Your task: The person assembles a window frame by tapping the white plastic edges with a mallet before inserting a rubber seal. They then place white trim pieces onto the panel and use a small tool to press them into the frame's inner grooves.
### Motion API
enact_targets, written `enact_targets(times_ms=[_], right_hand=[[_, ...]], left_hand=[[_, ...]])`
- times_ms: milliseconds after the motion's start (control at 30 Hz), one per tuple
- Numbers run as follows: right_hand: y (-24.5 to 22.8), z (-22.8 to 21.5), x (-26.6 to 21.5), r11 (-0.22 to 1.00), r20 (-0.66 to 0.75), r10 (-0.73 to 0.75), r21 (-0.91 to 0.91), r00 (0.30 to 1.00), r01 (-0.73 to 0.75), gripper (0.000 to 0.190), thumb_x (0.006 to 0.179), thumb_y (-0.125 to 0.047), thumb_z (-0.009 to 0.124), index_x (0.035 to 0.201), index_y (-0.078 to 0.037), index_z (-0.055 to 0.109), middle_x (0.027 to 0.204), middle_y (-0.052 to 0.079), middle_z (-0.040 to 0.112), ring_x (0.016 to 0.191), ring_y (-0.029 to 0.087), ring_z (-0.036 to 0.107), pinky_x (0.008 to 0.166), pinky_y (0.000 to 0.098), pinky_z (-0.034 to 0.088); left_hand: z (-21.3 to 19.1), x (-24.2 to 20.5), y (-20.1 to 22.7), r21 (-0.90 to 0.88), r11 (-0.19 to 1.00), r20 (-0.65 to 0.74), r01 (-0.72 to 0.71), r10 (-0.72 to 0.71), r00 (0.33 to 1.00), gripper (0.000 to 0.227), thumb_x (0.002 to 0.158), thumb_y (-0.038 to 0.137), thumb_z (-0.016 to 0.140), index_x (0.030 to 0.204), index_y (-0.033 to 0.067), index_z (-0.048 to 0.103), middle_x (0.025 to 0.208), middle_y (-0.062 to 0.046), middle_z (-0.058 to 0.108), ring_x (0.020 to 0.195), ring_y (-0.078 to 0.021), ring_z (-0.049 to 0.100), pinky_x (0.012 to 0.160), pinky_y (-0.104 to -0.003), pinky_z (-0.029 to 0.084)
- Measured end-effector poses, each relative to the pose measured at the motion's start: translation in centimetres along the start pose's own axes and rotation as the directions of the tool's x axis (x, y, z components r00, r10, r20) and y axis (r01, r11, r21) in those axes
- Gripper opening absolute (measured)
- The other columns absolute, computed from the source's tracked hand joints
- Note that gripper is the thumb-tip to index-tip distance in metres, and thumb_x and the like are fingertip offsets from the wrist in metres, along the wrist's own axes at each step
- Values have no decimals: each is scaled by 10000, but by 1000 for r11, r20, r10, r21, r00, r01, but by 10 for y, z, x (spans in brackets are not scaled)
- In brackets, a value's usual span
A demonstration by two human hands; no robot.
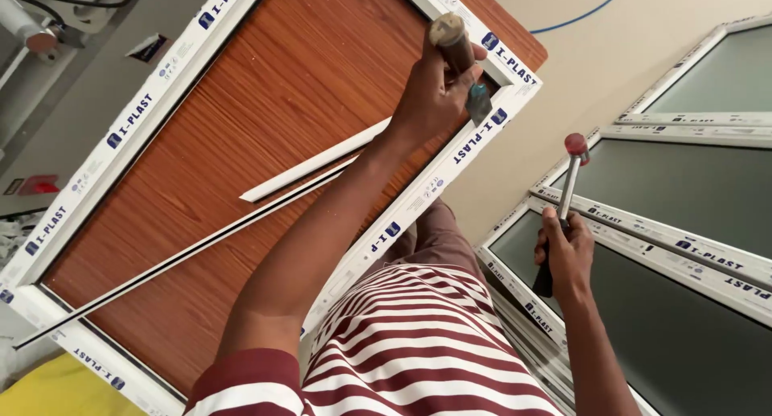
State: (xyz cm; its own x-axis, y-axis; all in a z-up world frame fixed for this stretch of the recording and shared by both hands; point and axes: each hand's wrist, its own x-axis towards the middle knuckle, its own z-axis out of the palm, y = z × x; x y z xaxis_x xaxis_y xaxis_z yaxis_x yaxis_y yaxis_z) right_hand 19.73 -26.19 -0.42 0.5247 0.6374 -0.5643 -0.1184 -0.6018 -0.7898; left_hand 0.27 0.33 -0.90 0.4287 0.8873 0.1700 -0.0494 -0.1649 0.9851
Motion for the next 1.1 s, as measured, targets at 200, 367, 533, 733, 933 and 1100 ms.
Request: enact_targets(times_ms=[200, 367, 533, 733, 933, 1100], right_hand=[[-19, 9, -5, 998, 23, -28, -60, 999, 29, 308, 1017, -354, 648, 955, -72, 539, 691, 14, 539, 482, 94, 495, 439, 264, 427], [-18, 9, -1, 997, 34, -28, -72, 999, 30, 314, 1016, -353, 649, 969, -58, 550, 691, 20, 541, 483, 99, 497, 441, 265, 425], [-21, 9, 2, 997, 44, -39, -60, 998, 41, 320, 1017, -353, 654, 992, -53, 545, 694, 24, 539, 489, 95, 498, 443, 263, 427], [-27, 12, 3, 992, 34, -33, -122, 999, 37, 315, 1018, -354, 649, 1008, -50, 565, 703, 27, 552, 499, 104, 508, 455, 271, 435], [-33, 14, -3, 992, 27, -37, -118, 999, 40, 318, 1005, -353, 656, 1033, -50, 567, 717, 27, 557, 515, 99, 518, 464, 265, 444], [-35, -2, -4, 984, 58, -136, -110, 989, 142, 235, 1085, -264, 526, 1096, -39, 591, 785, 34, 580, 562, 97, 530, 473, 270, 471]], left_hand=[[-1, 12, -11, 73, 997, 31, -38, 36, 999, 413, 1062, 153, 645, 1391, 59, 413, 1254, -95, 728, 1165, -229, 744, 982, -360, 620], [-1, 14, -9, 103, 995, 30, -1, -2, 1000, 431, 1055, 172, 648, 1394, 59, 408, 1242, -97, 743, 1130, -227, 768, 940, -363, 637], [-5, 16, 1, 66, 997, 69, -29, 25, 997, 464, 1050, 153, 643, 1425, 56, 387, 1235, -110, 731, 1117, -242, 758, 962, -382, 625], [3, 31, -3, 136, 990, 157, -46, 25, 987, 449, 1070, 148, 675, 1411, 88, 390, 1235, -99, 752, 1174, -240, 767, 996, -380, 648], [9, 32, 3, 98, 995, 94, -20, 11, 996, 601, 1021, 132, 663, 1481, 52, 284, 1212, -133, 743, 1165, -285, 757, 995, -396, 621], [21, 16, 8, 158, 987, 67, -40, 29, 997, 580, 999, 152, 706, 1435, 93, 328, 1144, -135, 781, 1068, -313, 799, 911, -414, 660]])
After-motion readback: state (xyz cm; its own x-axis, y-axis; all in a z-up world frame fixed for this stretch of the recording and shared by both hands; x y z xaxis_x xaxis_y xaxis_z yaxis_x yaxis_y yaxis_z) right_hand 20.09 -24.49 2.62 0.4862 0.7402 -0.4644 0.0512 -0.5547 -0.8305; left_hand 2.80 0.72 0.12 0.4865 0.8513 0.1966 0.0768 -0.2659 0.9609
